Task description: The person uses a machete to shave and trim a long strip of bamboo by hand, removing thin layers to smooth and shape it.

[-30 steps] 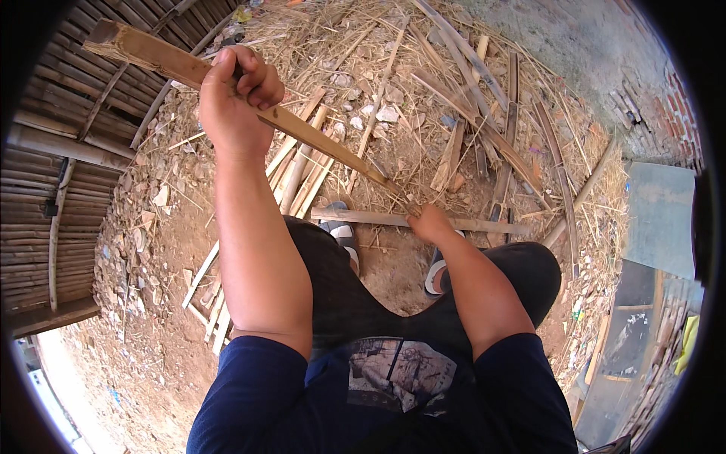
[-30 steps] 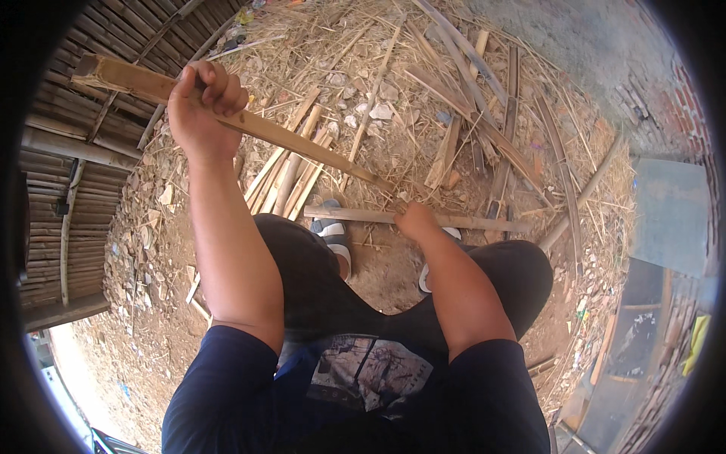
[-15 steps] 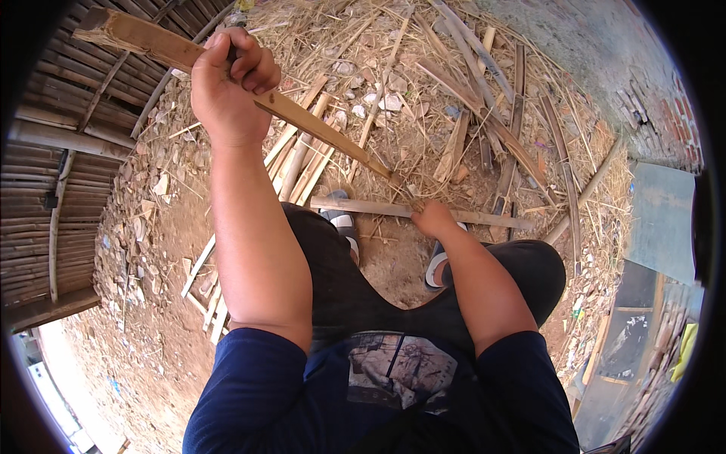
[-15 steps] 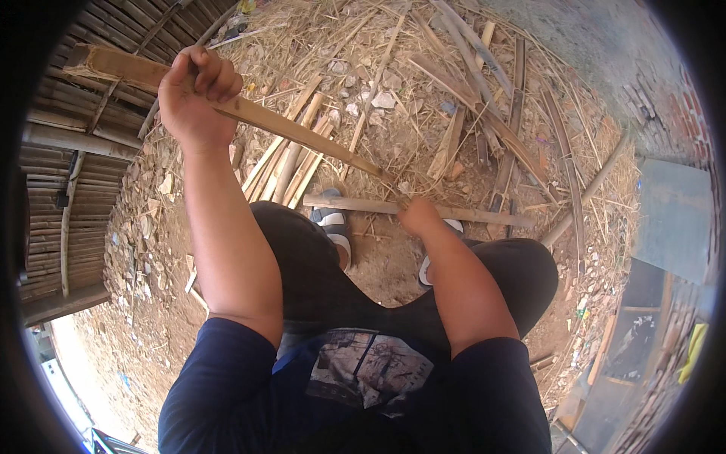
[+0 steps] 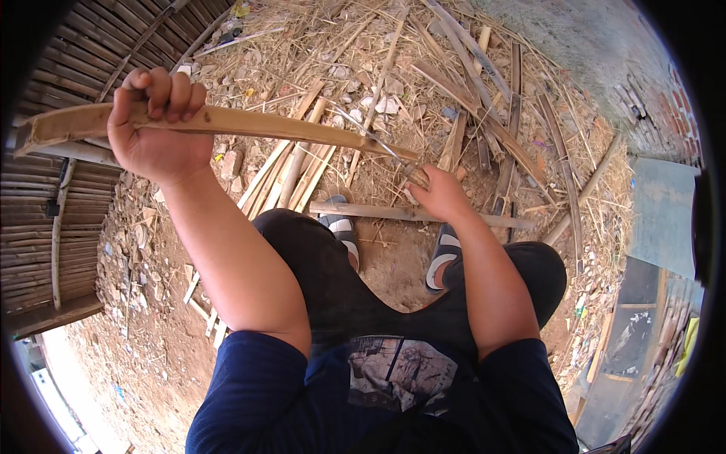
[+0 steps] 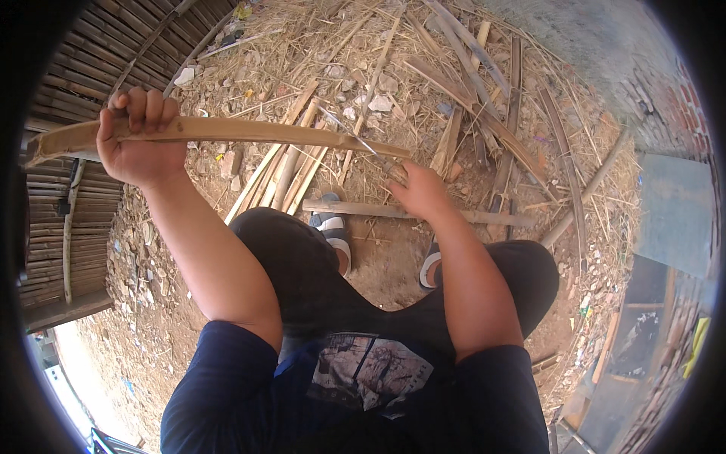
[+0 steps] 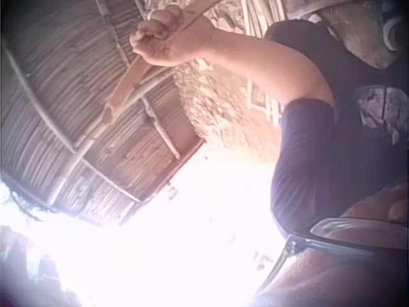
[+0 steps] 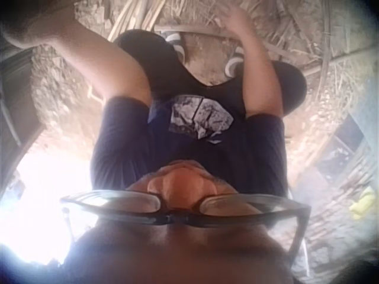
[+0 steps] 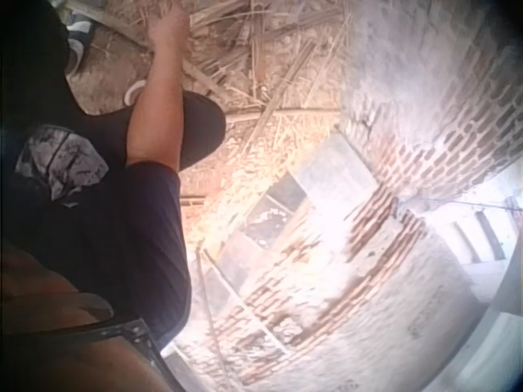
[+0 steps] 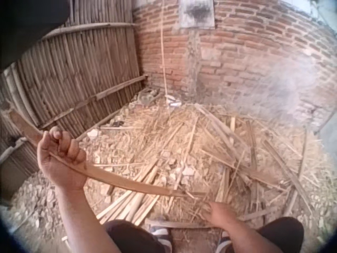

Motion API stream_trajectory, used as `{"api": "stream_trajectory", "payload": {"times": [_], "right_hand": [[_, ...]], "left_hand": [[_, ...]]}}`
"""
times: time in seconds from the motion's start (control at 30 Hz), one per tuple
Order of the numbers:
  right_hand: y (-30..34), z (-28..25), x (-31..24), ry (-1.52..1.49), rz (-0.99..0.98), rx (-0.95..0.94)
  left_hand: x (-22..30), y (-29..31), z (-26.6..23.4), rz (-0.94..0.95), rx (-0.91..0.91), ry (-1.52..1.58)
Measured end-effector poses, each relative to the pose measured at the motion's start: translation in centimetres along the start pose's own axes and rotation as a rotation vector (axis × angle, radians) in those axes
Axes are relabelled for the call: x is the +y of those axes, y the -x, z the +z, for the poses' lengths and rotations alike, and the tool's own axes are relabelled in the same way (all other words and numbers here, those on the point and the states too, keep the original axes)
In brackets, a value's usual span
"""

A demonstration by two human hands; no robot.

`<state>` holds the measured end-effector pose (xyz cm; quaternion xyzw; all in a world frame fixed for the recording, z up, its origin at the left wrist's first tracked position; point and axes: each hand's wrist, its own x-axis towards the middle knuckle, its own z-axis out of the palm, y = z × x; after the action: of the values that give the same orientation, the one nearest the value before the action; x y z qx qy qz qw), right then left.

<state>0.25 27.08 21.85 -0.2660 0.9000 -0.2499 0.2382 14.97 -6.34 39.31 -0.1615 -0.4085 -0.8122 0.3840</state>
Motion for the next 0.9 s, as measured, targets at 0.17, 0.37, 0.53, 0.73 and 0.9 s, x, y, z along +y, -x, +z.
{"api": "stream_trajectory", "payload": {"times": [0.17, 0.37, 0.53, 0.73, 0.9], "right_hand": [[-0.8, 1.0, 6.0, 0.179, 0.301, 0.11], [1.6, -0.8, -0.2, 0.16, 0.063, 0.078], [1.6, -4.0, 0.2, 0.352, -0.073, 0.116], [0.2, -13.3, 4.2, 0.469, 0.229, 0.145], [1.6, -13.7, 6.5, 0.279, 0.19, 0.346]], "left_hand": [[2.1, 0.4, 0.2, 0.058, -0.012, 0.043], [2.4, 0.6, 1.0, 0.126, 0.071, 0.003], [3.6, 0.9, 0.7, 0.176, 0.092, 0.015], [3.3, 1.0, 0.8, 0.243, 0.218, 0.1], [2.9, 0.4, 1.0, 0.308, 0.245, 0.135]]}}
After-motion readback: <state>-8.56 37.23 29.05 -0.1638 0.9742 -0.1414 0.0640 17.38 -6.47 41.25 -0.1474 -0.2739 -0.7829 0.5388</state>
